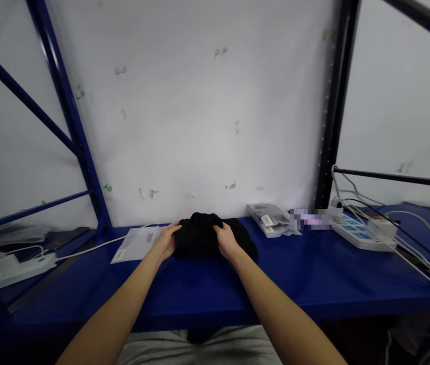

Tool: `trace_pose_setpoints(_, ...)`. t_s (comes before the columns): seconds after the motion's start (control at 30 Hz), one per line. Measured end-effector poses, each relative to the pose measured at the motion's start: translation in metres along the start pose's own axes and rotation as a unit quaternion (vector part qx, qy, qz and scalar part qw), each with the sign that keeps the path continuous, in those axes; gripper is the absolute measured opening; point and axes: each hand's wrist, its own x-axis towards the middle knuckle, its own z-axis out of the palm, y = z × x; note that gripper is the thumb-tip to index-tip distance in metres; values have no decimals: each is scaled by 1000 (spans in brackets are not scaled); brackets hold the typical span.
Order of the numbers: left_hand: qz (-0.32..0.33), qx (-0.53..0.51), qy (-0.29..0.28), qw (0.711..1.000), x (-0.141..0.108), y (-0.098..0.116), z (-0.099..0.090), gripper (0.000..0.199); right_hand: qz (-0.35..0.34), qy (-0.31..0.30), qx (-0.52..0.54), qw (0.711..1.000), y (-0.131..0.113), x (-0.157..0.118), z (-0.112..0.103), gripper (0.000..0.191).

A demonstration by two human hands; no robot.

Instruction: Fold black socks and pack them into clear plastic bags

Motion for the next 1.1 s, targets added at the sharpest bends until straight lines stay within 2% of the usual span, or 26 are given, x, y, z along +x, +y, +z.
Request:
trace_pose_setpoints(0.17,-7,112,65,992,8,1,-19,32,44,101,-33,993,4,12,-20,32)
trace_pose_setpoints(0.3,42,234,98,967,3,3,-22,34,50,159,-112,980,2,15,-37,31)
trace_pose_setpoints(0.43,99,333,29,937,-12,7,-13,45,49,188,-197,961,1,14,-45,32)
trace_pose_setpoints(0.53,111,383,-27,916,-19,7,-7,57,43,189,-249,949,4,13,-43,35)
trace_pose_setpoints(0.63,116,415,-32,902,-18,6,-7,36,34,189,-292,937,4,12,-40,32)
trace_pose_setpoints(0.7,118,424,-6,898,-13,6,-10,24,33,199,-319,926,1,12,-42,31)
trace_pose_setpoints(0.8,106,428,65,895,-5,7,-16,26,40,223,-363,904,-10,11,-50,35)
trace_pose_setpoints(0.93,54,443,146,883,1,5,-26,30,56,239,-431,868,-22,8,-67,44)
trace_pose_setpoints(1.1,-4,490,164,856,1,-2,-34,28,58,204,-509,834,-25,1,-76,38)
